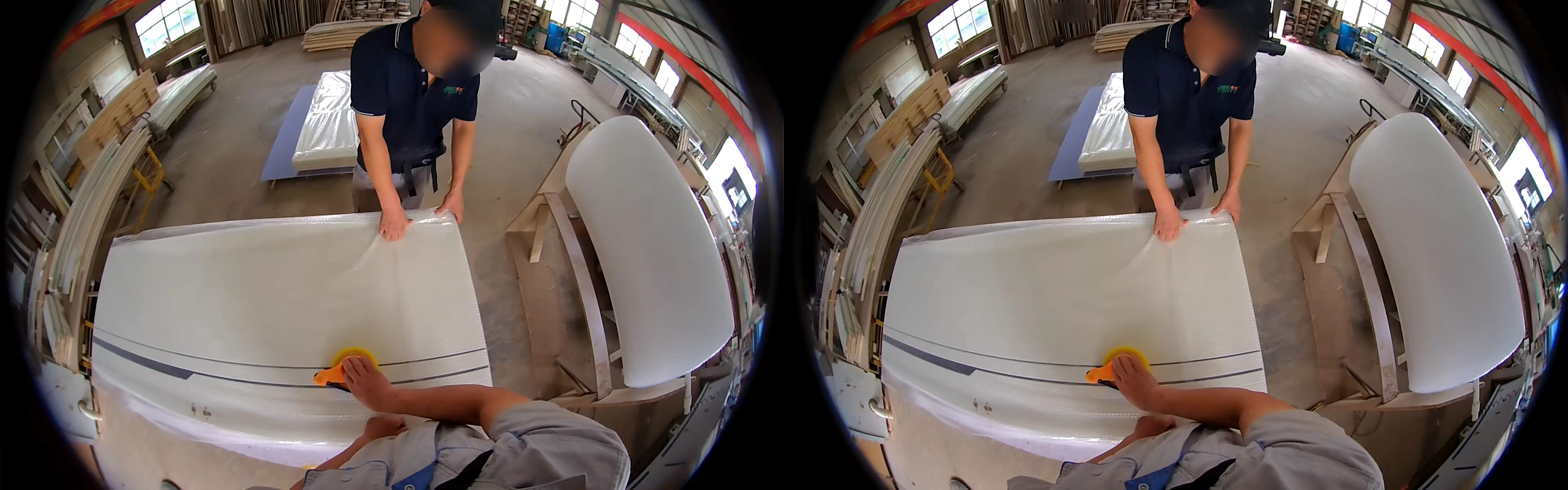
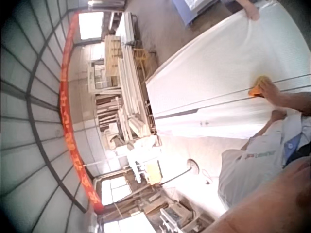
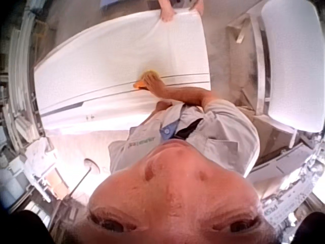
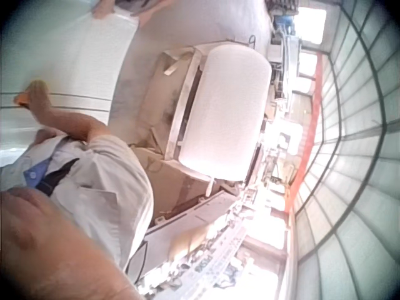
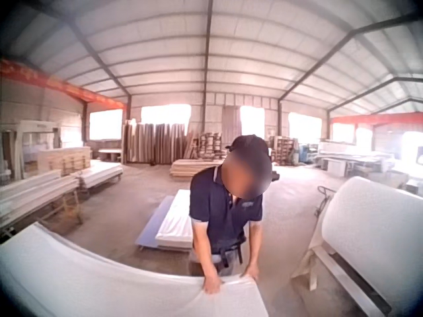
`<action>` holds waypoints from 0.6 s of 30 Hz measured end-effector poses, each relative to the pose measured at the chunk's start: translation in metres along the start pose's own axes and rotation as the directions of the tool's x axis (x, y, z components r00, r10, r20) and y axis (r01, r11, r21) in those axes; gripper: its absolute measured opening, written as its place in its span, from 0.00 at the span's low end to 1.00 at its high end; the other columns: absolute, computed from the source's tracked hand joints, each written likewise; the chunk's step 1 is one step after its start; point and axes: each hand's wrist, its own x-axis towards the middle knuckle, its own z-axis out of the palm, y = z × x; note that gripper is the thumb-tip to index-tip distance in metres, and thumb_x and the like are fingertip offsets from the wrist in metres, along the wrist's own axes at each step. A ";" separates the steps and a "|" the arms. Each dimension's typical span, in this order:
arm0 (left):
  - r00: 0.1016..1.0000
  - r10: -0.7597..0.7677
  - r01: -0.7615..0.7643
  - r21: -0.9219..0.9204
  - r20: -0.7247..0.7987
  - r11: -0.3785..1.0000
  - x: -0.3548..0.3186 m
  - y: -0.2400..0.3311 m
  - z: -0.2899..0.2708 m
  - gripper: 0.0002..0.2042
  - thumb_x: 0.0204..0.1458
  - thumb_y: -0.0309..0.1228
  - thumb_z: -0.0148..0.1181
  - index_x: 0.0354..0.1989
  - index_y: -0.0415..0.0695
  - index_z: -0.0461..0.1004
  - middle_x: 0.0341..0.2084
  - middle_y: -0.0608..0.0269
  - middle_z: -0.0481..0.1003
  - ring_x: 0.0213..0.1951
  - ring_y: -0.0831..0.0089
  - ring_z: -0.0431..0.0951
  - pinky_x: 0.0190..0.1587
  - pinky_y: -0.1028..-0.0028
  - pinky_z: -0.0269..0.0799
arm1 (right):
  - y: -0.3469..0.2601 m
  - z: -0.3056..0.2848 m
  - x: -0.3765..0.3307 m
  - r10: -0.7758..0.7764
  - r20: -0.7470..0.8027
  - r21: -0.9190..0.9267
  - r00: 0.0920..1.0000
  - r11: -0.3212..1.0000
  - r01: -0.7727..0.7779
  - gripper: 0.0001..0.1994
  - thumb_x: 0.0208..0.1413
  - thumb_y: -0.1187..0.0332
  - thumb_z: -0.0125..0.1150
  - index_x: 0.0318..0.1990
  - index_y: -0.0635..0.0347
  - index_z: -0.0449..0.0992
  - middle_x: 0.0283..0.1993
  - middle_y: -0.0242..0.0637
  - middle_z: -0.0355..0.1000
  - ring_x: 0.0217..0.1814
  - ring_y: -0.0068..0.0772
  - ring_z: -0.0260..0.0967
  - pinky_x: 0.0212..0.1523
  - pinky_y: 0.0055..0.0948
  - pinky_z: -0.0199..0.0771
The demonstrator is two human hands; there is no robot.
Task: The person wraps a large white furniture panel with bubble wrap and secures it with tape. They use a utility knife to cut the bubble wrap and a tape dispenser to apply tape along the edges. The person then lifts the wrapped panel with a coworker and places it on a rack.
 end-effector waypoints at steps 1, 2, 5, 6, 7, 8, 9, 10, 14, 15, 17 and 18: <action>1.000 -0.010 0.010 0.011 0.025 1.000 0.000 0.000 -0.002 0.19 0.60 0.57 0.54 0.43 0.59 0.82 0.38 0.68 0.83 0.41 0.63 0.83 0.43 0.63 0.78 | -0.005 0.001 -0.002 -0.037 0.096 0.027 0.995 0.999 0.035 0.22 0.55 0.60 0.61 0.50 0.70 0.77 0.54 0.52 0.71 0.60 0.50 0.66 0.71 0.49 0.52; 0.999 -0.009 0.009 -0.001 0.048 1.000 0.004 -0.007 0.005 0.19 0.60 0.57 0.53 0.44 0.59 0.81 0.39 0.67 0.83 0.42 0.63 0.83 0.44 0.64 0.78 | -0.009 -0.004 0.000 -0.050 0.180 0.090 0.982 0.995 0.034 0.21 0.57 0.60 0.58 0.49 0.71 0.77 0.53 0.52 0.72 0.60 0.50 0.66 0.72 0.50 0.49; 0.994 0.006 -0.003 -0.027 0.106 1.000 0.021 -0.023 0.036 0.19 0.60 0.57 0.53 0.45 0.59 0.81 0.41 0.66 0.82 0.46 0.63 0.82 0.46 0.64 0.77 | -0.002 -0.024 0.019 -0.011 0.414 0.289 0.910 0.950 -0.120 0.20 0.61 0.60 0.53 0.47 0.71 0.79 0.48 0.53 0.75 0.60 0.50 0.68 0.75 0.52 0.43; 0.993 0.006 -0.003 -0.025 0.116 1.000 0.021 -0.022 0.040 0.19 0.60 0.57 0.52 0.45 0.59 0.81 0.42 0.66 0.82 0.46 0.62 0.82 0.47 0.63 0.77 | -0.003 -0.007 0.017 0.023 0.347 0.266 0.938 0.956 -0.121 0.21 0.60 0.58 0.56 0.46 0.70 0.79 0.47 0.52 0.76 0.59 0.49 0.69 0.75 0.52 0.42; 0.992 0.007 -0.005 -0.018 0.122 1.000 0.022 -0.022 0.040 0.20 0.60 0.57 0.52 0.45 0.59 0.81 0.42 0.66 0.82 0.47 0.62 0.82 0.47 0.63 0.77 | -0.002 0.023 0.014 0.056 0.272 0.238 0.961 0.963 -0.124 0.22 0.59 0.55 0.59 0.45 0.69 0.79 0.46 0.51 0.77 0.57 0.48 0.70 0.76 0.52 0.41; 0.992 0.001 0.000 -0.014 0.124 1.000 0.023 -0.024 0.040 0.20 0.60 0.58 0.52 0.46 0.59 0.81 0.43 0.66 0.82 0.48 0.62 0.81 0.47 0.63 0.77 | 0.003 0.028 0.017 0.078 0.193 0.212 0.978 0.970 -0.119 0.23 0.57 0.52 0.62 0.44 0.68 0.79 0.44 0.50 0.77 0.56 0.48 0.72 0.76 0.52 0.40; 0.992 -0.003 0.005 -0.010 0.127 1.000 0.024 -0.026 0.040 0.20 0.61 0.58 0.52 0.46 0.59 0.81 0.44 0.65 0.82 0.48 0.62 0.81 0.48 0.63 0.77 | 0.008 0.031 0.015 0.099 0.262 0.286 0.960 0.942 -0.175 0.23 0.57 0.51 0.62 0.43 0.68 0.80 0.42 0.49 0.78 0.53 0.47 0.73 0.76 0.51 0.39; 0.991 -0.012 0.014 -0.014 0.135 1.000 0.021 -0.020 0.030 0.20 0.61 0.58 0.51 0.46 0.59 0.81 0.44 0.65 0.82 0.49 0.62 0.81 0.48 0.63 0.77 | 0.016 0.012 0.018 0.107 0.338 0.360 0.935 0.903 -0.233 0.23 0.57 0.51 0.62 0.43 0.68 0.80 0.40 0.47 0.78 0.51 0.47 0.74 0.77 0.51 0.38; 0.977 -0.020 0.037 -0.077 0.211 0.996 0.010 0.001 -0.020 0.21 0.60 0.59 0.51 0.48 0.59 0.80 0.44 0.64 0.82 0.48 0.60 0.81 0.48 0.61 0.76 | 0.050 -0.022 0.004 0.310 0.359 0.586 0.880 0.659 -0.472 0.20 0.58 0.53 0.65 0.41 0.65 0.79 0.34 0.41 0.78 0.41 0.40 0.76 0.67 0.46 0.61; 0.977 -0.010 0.031 -0.098 0.211 0.995 0.009 -0.002 -0.024 0.21 0.60 0.58 0.52 0.47 0.59 0.81 0.43 0.64 0.82 0.47 0.60 0.82 0.48 0.61 0.76 | 0.062 -0.025 -0.002 0.347 0.387 0.680 0.854 0.519 -0.519 0.18 0.58 0.54 0.66 0.40 0.64 0.79 0.33 0.41 0.78 0.39 0.38 0.76 0.60 0.44 0.65; 0.995 -0.013 0.032 -0.197 0.097 0.980 0.005 -0.006 -0.042 0.20 0.59 0.56 0.56 0.46 0.56 0.81 0.38 0.62 0.83 0.43 0.61 0.83 0.45 0.62 0.77 | 0.092 -0.027 -0.022 0.403 0.461 0.802 0.791 0.193 -0.566 0.16 0.58 0.58 0.68 0.40 0.63 0.78 0.33 0.41 0.77 0.37 0.34 0.74 0.45 0.38 0.74; 0.999 -0.037 0.030 -0.276 -0.018 0.961 0.005 -0.008 -0.059 0.19 0.59 0.54 0.59 0.45 0.53 0.82 0.35 0.60 0.83 0.40 0.62 0.83 0.43 0.63 0.77 | 0.104 -0.026 -0.034 0.465 0.408 0.837 0.786 0.154 -0.525 0.15 0.57 0.59 0.69 0.40 0.62 0.77 0.33 0.41 0.76 0.36 0.31 0.73 0.38 0.35 0.72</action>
